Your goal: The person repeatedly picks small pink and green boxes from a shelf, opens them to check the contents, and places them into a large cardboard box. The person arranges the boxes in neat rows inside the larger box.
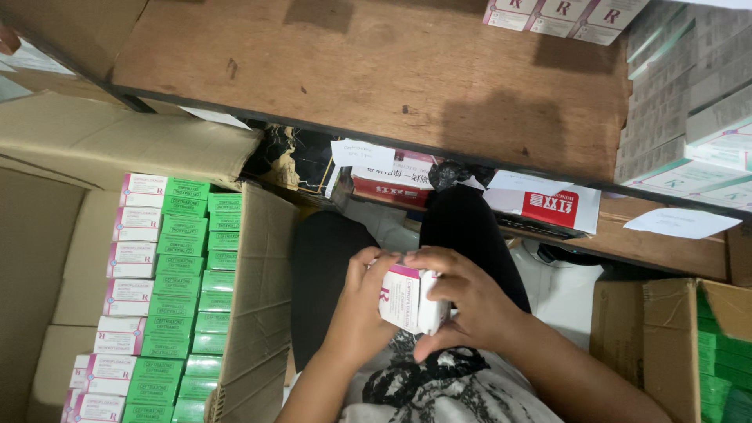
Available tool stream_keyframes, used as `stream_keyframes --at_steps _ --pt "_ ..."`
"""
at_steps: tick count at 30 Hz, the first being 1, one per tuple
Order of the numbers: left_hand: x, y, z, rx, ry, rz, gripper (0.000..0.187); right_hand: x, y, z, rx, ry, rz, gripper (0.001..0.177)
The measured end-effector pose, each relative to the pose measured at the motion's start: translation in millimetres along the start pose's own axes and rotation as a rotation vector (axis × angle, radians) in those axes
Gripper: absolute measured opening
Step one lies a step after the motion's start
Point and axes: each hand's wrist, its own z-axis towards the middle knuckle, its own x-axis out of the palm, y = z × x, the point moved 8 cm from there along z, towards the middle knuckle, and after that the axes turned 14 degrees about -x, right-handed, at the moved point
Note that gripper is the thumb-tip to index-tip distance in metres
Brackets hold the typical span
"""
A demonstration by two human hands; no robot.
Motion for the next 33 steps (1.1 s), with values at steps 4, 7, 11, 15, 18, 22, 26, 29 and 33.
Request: stream_keyframes --at_steps 4,7,11,15,18,22,26,29,33 --pt "-6.3 -7.2 -1.0 0.003 -0.04 0.002 0.076 -3.3 2.4 8.5 -0.064 -0.079 0.111 0.073" --pt "-7.5 -8.1 -3.0 -0.007 -0.046 0.002 0.076 -2.4 3.1 9.7 -0.058 -0.07 0.117 0.072" --pt "-9.7 -11.5 -4.4 0.025 -0.076 -0.001 0.077 -2.0 2.7 11.8 -0.061 -0.031 0.075 0.07" --pt "-8.2 -12.8 -3.9 -0.007 -0.067 -0.009 0.079 -2.1 8.0 13.8 -0.105 -0.011 0.048 0.07" --pt "-4.3 -9.0 -2.1 -0.095 -0.035 0.004 0.079 -0.4 4.0 15.4 -0.058 0.016 0.005 0.069" --pt "-3.3 -10.0 -3.9 -0.092 -0.057 0.011 0.079 5.7 3.7 19.3 -0.014 0.074 -0.078 0.089" --pt "-2.8 -9.3 -1.8 -0.1 -0.111 0.011 0.084 13.0 4.5 26.7 0.051 0.23 -0.369 0.111" --pt "-3.0 -9.6 -4.6 -0.119 -0.103 -0.026 0.087 18.6 -2.3 33.2 0.179 0.284 -0.245 0.103" --pt "-25.4 -31.2 -21.1 0.152 -0.142 -0.071 0.099 22.8 -8.6 46.8 0.263 0.378 -0.112 0.096"
